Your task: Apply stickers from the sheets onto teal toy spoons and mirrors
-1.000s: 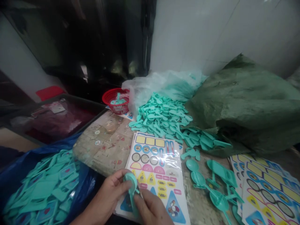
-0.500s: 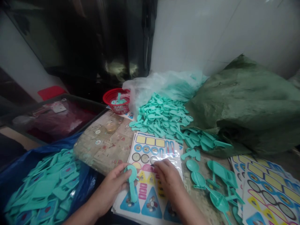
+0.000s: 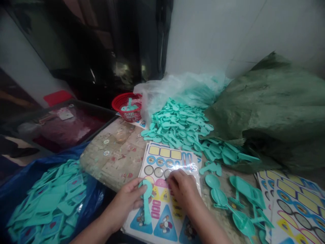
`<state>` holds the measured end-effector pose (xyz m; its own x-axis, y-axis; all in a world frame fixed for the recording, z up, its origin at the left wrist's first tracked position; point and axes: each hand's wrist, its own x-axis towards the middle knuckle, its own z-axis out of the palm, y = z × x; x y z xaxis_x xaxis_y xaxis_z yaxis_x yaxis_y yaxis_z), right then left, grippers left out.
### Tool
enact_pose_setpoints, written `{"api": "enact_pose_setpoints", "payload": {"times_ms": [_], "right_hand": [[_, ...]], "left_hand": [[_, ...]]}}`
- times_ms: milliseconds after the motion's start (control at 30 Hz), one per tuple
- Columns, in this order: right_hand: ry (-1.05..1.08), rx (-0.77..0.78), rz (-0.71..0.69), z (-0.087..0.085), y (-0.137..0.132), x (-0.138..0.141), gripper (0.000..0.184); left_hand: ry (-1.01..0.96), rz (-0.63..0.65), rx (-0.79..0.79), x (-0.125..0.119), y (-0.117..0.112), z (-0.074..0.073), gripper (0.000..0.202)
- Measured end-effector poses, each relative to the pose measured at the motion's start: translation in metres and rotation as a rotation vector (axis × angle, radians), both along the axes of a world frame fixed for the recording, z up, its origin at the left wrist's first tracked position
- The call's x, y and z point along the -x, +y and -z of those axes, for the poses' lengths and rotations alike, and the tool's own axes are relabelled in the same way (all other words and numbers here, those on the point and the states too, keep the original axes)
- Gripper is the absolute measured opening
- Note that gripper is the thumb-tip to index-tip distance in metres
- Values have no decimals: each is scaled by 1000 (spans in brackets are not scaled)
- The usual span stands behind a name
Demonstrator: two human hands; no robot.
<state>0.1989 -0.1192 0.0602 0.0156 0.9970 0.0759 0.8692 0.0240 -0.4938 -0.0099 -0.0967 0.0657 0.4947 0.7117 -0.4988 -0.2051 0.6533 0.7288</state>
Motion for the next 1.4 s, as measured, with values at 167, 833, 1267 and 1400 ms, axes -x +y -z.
{"api": "enact_pose_setpoints", "payload": {"times_ms": [167, 833, 1267, 1400], "right_hand": [[51, 29, 25, 1, 5, 4, 12], [849, 208, 278, -22, -28, 27, 35], [929, 167, 313, -23, -42, 68, 36], [918, 159, 342, -22, -43, 70, 36]], "left_hand": [[5, -2, 6, -2, 1, 0, 31], [-63, -3, -32, 2, -4, 0, 30], [-288, -57, -140, -3, -33, -15, 26], [-277, -74, -180, -3, -35, -17, 24]]}}
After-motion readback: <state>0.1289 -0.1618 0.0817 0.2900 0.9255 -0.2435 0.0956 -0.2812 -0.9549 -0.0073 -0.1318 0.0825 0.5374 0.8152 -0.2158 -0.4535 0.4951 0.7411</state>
